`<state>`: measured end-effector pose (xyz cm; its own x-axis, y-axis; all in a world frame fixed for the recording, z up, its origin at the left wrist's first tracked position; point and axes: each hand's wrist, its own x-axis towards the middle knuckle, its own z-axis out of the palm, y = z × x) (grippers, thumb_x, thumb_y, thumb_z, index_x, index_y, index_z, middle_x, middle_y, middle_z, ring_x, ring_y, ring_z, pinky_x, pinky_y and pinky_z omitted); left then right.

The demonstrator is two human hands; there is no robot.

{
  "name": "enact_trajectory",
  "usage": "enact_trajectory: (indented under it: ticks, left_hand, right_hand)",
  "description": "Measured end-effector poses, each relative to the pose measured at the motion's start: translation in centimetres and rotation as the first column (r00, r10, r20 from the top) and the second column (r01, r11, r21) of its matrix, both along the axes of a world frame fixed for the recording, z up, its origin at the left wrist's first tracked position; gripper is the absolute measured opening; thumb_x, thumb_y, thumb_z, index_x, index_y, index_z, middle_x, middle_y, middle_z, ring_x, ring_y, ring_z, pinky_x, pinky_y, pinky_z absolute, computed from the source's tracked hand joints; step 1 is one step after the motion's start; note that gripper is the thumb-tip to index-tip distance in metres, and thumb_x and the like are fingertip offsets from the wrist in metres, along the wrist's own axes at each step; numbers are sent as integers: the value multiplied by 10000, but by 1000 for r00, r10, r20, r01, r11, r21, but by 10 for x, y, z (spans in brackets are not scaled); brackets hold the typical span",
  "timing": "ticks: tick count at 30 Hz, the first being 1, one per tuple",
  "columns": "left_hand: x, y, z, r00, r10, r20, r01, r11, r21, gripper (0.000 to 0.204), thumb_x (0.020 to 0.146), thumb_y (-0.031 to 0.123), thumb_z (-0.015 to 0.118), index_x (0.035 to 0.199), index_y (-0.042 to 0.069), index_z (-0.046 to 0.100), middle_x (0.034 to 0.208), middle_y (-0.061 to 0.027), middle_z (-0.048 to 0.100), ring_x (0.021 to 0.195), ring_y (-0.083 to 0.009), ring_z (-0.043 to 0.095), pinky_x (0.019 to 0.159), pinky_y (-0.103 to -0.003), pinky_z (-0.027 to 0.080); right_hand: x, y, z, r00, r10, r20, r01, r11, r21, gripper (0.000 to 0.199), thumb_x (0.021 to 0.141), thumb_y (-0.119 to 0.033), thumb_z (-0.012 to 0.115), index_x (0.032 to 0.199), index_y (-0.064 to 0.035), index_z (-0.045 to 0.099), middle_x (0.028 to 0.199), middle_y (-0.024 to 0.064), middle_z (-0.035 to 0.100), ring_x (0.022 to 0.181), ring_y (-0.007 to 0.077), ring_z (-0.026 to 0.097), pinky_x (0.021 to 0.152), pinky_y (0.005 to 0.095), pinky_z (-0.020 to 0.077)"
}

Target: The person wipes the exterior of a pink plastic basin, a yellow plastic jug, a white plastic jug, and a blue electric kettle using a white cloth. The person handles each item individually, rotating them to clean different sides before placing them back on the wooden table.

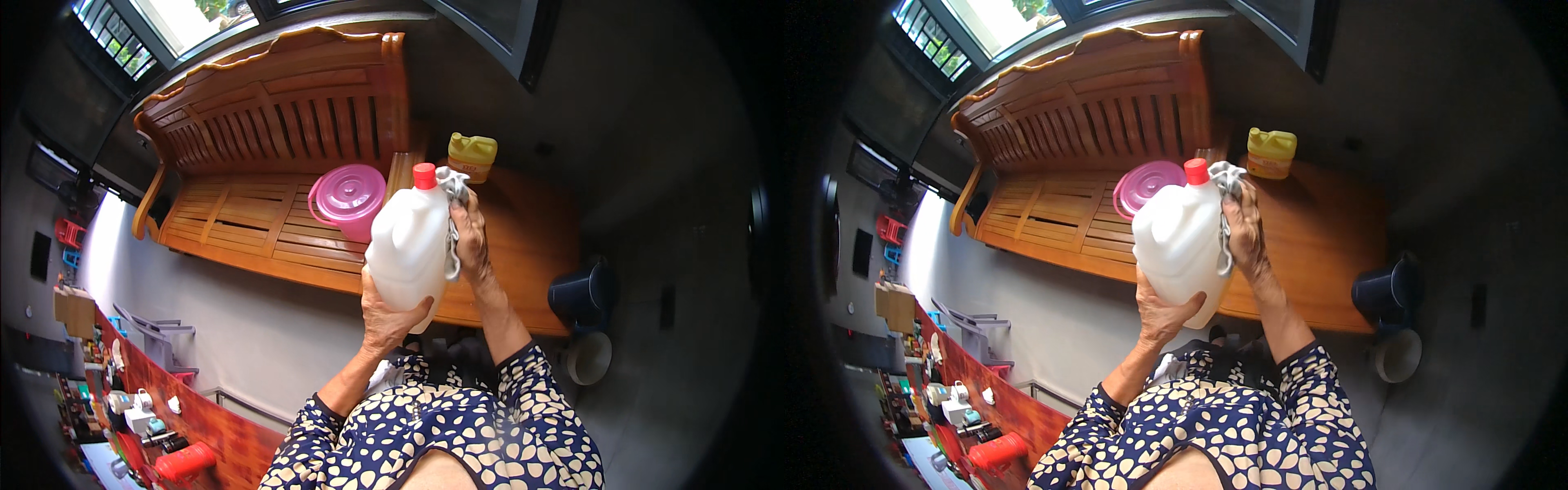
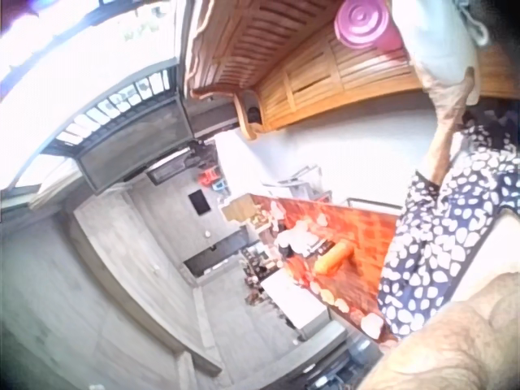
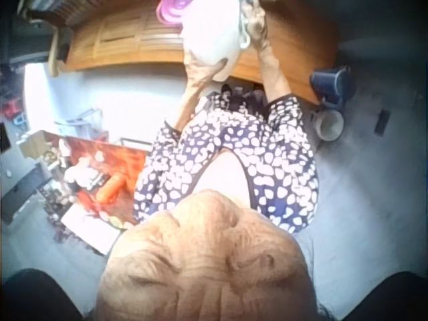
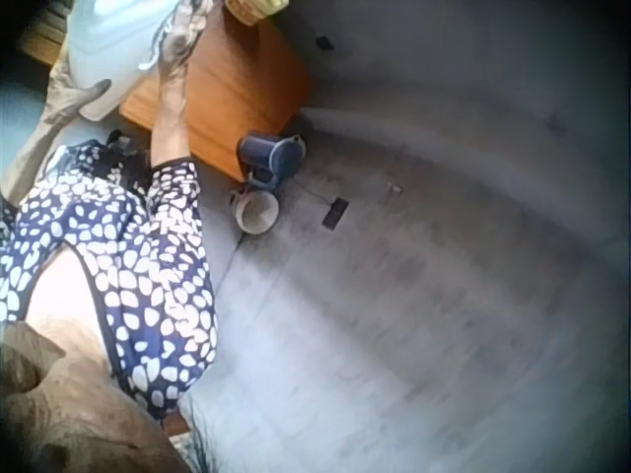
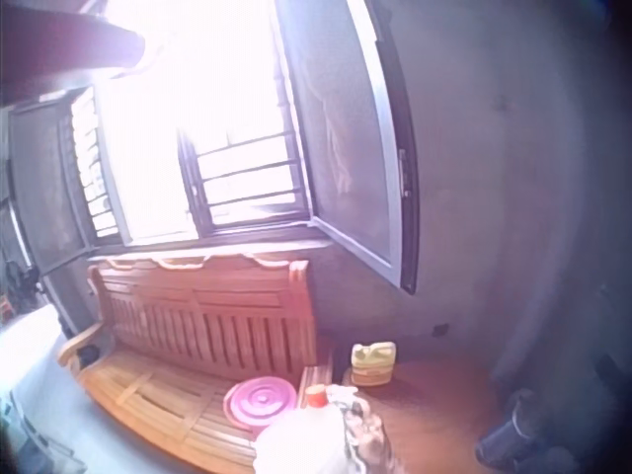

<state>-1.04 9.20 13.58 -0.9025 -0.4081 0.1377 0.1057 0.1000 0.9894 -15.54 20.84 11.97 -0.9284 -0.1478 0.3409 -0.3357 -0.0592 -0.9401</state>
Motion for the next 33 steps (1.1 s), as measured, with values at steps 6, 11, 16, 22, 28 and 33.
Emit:
enact_trajectory:
  ticks: [6,11,16,22,28,33]
  left_hand:
    - [12,-28,2,990,-111,84,96,982,165,883,587,47,807,1348,45,359,1173,-103,591,1083,-203,584,948,-353,485]
    - [13,-39,3,984,-176,-18,171,922,347,822,587,5,772,1321,55,406,1141,-86,607,1066,-199,588,945,-365,479]
    - [13,-47,2,981,-193,-32,191,911,365,801,593,-2,752,1316,57,412,1132,-79,609,1050,-195,590,945,-366,474]
    - [7,-50,5,986,-164,-40,163,868,469,785,602,20,755,1309,48,413,1110,-77,610,1030,-199,591,939,-361,472]
    - [-2,-48,0,993,-45,-109,88,900,427,775,610,28,781,1291,26,411,1102,-95,598,1010,-202,591,905,-362,483]
    - [-13,-35,-5,990,11,-141,3,995,96,713,667,-42,696,1311,4,395,1147,-109,564,1055,-208,557,944,-362,447]
  right_hand:
    - [-10,9,-2,752,553,358,-384,810,-444,391,962,-313,427,1138,-21,619,954,43,666,821,109,609,755,247,475]
    - [7,20,-12,644,644,412,-453,756,-473,454,929,-381,448,1110,-12,641,994,70,682,857,121,637,769,251,493]
    - [26,18,-23,646,606,465,-339,773,-536,456,911,-378,479,1110,2,633,997,79,681,870,140,648,792,274,510]
    - [30,14,-52,601,660,451,-58,599,-799,420,906,-351,531,1156,-19,591,1009,104,675,891,199,656,819,305,523]
    - [49,-13,-54,695,626,354,181,324,-928,482,905,-444,501,1199,-68,566,1104,118,648,991,254,626,867,386,514]
    - [69,-44,-60,676,608,416,288,301,-909,532,916,-516,433,1201,-86,564,1147,98,633,1037,263,609,889,409,508]
